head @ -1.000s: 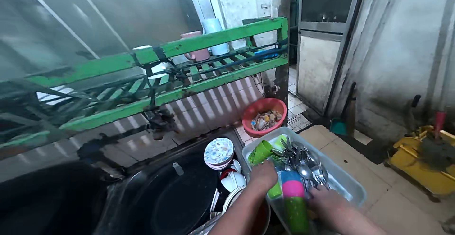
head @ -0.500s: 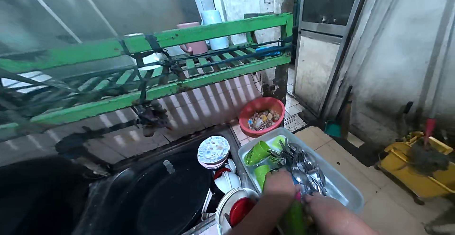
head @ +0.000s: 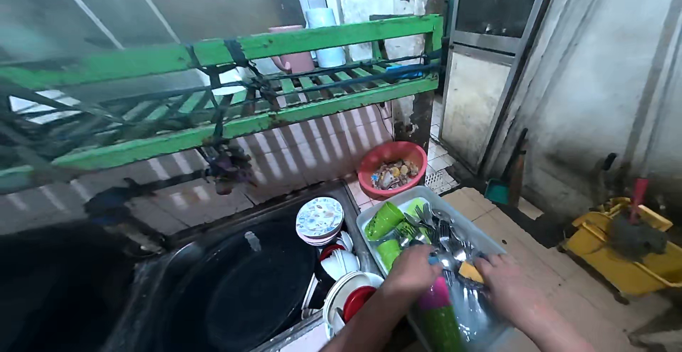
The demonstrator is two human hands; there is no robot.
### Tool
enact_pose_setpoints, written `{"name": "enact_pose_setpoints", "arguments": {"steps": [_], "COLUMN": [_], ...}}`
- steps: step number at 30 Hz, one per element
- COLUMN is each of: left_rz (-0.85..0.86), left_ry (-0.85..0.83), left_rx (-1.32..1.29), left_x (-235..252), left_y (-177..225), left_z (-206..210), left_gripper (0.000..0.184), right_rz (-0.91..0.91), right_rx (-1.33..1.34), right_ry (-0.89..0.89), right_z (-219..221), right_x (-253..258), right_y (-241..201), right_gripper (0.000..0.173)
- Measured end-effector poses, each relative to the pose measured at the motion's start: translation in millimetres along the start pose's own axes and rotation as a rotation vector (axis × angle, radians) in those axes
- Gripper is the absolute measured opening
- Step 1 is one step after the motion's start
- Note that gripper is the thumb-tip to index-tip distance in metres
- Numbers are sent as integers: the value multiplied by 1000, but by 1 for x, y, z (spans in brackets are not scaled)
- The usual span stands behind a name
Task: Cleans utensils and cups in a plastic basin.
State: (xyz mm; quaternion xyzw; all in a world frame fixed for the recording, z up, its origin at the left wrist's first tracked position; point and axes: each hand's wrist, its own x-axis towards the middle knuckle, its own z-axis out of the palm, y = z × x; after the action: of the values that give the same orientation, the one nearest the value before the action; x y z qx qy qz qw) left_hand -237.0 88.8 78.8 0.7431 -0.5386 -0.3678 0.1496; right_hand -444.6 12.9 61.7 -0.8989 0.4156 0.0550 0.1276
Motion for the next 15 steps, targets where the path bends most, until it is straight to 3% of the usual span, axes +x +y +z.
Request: {"name": "enact_pose_setpoints", "arguments": {"steps": [4,7,10,13,15], "left_rz": [47,92,133,183,236], "left_ry": [-54,-20,40,118,187], "left_rx": [-212,-284,-350,-424,-528], "left_x": [-23,-31,-34,-40,-41], "left_y": [9,7,-2,-2,1], "left_z": [-8,-10,-21,-37,-42], "left_gripper": [45,49,46,43,39], "right_rz": [53,7,-155,-241,-174], "right_rx": [56,198,458,933,1025], "right_ry": [-184,-177,5,-11,-84], "right_z": [0,-8,-14,-8,-2], "right_x": [7,3,-10,-11,-6], "right_y": [4,11,0,-31,-45], "right_gripper": [77,89,82,105,120]}}
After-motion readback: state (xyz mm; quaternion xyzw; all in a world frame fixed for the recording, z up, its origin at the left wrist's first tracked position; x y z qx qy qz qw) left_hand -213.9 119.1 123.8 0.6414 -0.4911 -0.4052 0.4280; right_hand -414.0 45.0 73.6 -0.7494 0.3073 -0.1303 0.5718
